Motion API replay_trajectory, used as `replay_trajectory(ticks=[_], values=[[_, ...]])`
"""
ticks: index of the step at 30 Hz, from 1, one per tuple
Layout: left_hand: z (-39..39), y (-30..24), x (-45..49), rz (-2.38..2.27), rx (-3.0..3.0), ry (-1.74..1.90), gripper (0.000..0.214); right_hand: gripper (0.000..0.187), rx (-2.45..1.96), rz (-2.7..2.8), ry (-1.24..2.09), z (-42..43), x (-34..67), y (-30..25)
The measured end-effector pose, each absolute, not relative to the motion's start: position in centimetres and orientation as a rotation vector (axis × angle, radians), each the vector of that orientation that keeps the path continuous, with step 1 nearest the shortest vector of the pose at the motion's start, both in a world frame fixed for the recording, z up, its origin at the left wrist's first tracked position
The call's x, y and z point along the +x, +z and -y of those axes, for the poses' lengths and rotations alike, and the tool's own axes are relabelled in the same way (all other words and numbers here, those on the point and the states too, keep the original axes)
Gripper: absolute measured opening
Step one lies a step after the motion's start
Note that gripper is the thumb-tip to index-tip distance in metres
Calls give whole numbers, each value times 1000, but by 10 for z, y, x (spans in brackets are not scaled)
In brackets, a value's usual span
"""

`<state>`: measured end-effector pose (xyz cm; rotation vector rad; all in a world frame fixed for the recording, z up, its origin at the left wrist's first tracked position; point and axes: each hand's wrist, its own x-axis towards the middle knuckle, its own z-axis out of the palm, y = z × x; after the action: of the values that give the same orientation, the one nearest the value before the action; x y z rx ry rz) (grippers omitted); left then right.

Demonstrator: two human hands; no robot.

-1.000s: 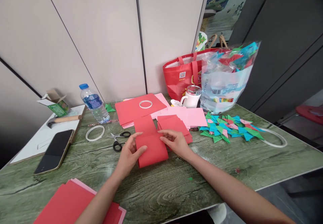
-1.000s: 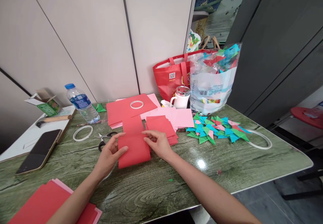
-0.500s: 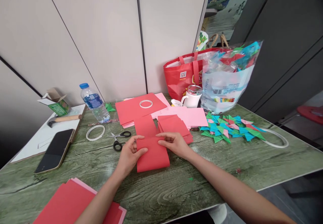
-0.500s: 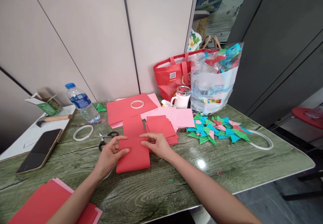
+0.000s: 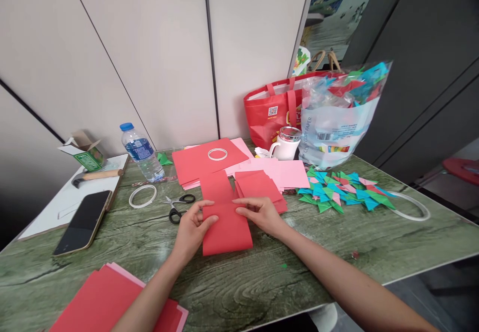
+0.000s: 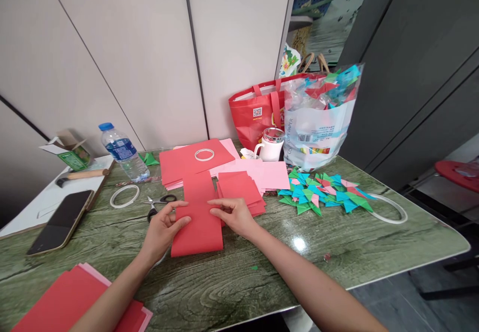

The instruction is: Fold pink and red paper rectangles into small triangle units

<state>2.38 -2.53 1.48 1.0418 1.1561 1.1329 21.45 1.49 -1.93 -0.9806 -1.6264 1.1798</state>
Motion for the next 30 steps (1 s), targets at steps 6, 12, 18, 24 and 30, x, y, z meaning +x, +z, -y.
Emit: replay_trajectory(ticks=[6,12,18,24,30], values=[[26,17,25,-1194,1097,1166,41,36,-989,1622,1168,-15,214,-21],[28,17,26,-1224,1103,1172,39,35,-968,1637,1161,-14,214,-20],[27,14,25,-1232,1145,1209,37,31,-987,1656,1136,-13,213,-16],[27,12,23,-1182,1053,1214,40,30,-995,1640,1138,-13,213,-17],[27,10,23,-1189,1089,1215,39,32,-1010,1618,1167,-13,213,-16]])
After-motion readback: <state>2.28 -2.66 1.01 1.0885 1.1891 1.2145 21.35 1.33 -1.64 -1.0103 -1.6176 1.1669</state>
